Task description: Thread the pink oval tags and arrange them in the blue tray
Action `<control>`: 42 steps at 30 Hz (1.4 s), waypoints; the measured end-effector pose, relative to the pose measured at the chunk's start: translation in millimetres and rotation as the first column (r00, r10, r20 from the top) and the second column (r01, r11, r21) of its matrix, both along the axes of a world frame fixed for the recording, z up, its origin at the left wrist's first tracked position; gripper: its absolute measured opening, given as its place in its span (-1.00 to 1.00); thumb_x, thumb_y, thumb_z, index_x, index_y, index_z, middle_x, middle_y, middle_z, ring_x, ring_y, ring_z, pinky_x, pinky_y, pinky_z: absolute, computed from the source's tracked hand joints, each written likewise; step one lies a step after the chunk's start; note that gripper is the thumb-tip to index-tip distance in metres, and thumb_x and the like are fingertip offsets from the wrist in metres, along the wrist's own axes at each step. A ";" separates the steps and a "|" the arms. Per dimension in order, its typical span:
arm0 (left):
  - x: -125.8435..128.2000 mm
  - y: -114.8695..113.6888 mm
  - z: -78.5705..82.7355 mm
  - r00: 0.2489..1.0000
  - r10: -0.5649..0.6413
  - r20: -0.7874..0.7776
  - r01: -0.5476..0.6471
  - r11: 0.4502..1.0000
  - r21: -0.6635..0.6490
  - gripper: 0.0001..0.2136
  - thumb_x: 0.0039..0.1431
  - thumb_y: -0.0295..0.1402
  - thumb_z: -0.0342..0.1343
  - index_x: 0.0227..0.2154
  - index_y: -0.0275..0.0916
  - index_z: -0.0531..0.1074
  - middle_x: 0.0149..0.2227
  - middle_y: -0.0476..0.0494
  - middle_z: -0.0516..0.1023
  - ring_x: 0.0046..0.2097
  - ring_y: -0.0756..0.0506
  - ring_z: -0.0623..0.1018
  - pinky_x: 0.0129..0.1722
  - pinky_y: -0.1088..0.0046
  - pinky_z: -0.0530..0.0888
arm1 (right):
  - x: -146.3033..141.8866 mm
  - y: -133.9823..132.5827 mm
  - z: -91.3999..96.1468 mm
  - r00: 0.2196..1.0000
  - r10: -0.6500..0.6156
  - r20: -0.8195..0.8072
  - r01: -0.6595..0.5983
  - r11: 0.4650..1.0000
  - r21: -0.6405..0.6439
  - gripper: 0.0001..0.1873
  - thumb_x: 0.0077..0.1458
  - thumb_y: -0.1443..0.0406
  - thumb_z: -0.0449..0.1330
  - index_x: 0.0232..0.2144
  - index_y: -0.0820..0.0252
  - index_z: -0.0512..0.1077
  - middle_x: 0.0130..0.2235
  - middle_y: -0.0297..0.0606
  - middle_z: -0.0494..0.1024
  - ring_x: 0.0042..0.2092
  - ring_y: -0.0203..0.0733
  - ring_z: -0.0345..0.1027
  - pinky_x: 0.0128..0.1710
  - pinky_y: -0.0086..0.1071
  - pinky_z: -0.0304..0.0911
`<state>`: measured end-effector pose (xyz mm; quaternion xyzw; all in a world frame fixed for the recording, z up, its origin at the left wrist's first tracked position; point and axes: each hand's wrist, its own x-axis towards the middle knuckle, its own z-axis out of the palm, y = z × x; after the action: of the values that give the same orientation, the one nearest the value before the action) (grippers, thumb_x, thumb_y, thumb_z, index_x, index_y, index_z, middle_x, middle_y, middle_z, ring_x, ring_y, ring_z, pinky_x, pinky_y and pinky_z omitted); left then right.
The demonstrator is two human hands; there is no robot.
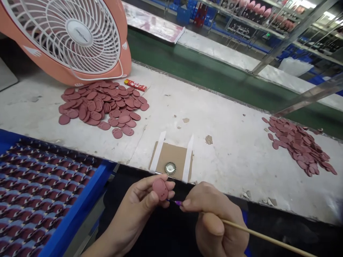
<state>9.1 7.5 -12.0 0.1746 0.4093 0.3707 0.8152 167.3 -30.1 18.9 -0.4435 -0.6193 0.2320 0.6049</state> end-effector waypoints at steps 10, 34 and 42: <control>2.5 0.0 4.2 0.999 -0.021 0.029 0.018 0.995 0.096 -0.74 -0.12 -0.20 0.46 -0.29 -0.06 0.69 -0.30 -0.12 0.75 -0.32 -0.09 0.66 -0.26 0.50 0.57 | -1.8 3.1 2.2 0.998 0.050 0.046 -0.048 0.998 -0.033 -0.65 0.50 0.17 0.00 -0.23 0.26 0.45 -0.37 -0.27 0.52 -0.37 -0.28 0.42 -0.36 -0.41 0.34; -14.9 9.6 -12.9 0.989 0.132 -0.066 -0.125 0.988 0.093 -0.78 0.04 -0.24 0.38 -0.21 -0.08 0.66 -0.23 -0.09 0.74 -0.25 -0.05 0.69 -0.33 0.65 0.59 | 16.0 27.9 -44.2 0.944 -0.122 0.308 0.161 0.982 -0.103 -0.79 0.41 0.34 0.06 -0.23 0.19 0.48 -0.34 -0.33 0.51 -0.33 -0.26 0.40 -0.32 -0.41 0.27; -10.1 7.5 -11.0 0.994 0.102 -0.038 -0.099 0.992 0.084 -0.77 0.02 -0.27 0.40 -0.22 -0.11 0.67 -0.23 -0.13 0.74 -0.27 -0.07 0.69 -0.34 0.63 0.60 | 12.9 23.7 -36.0 0.966 -0.138 0.219 0.163 0.981 -0.104 -0.77 0.44 0.33 0.03 -0.22 0.19 0.47 -0.34 -0.33 0.51 -0.34 -0.28 0.39 -0.33 -0.42 0.28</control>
<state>-1.1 15.0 -23.0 0.1950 0.4193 0.4240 0.7787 180.2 -6.3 -17.2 -0.5472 -0.6292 0.1741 0.5238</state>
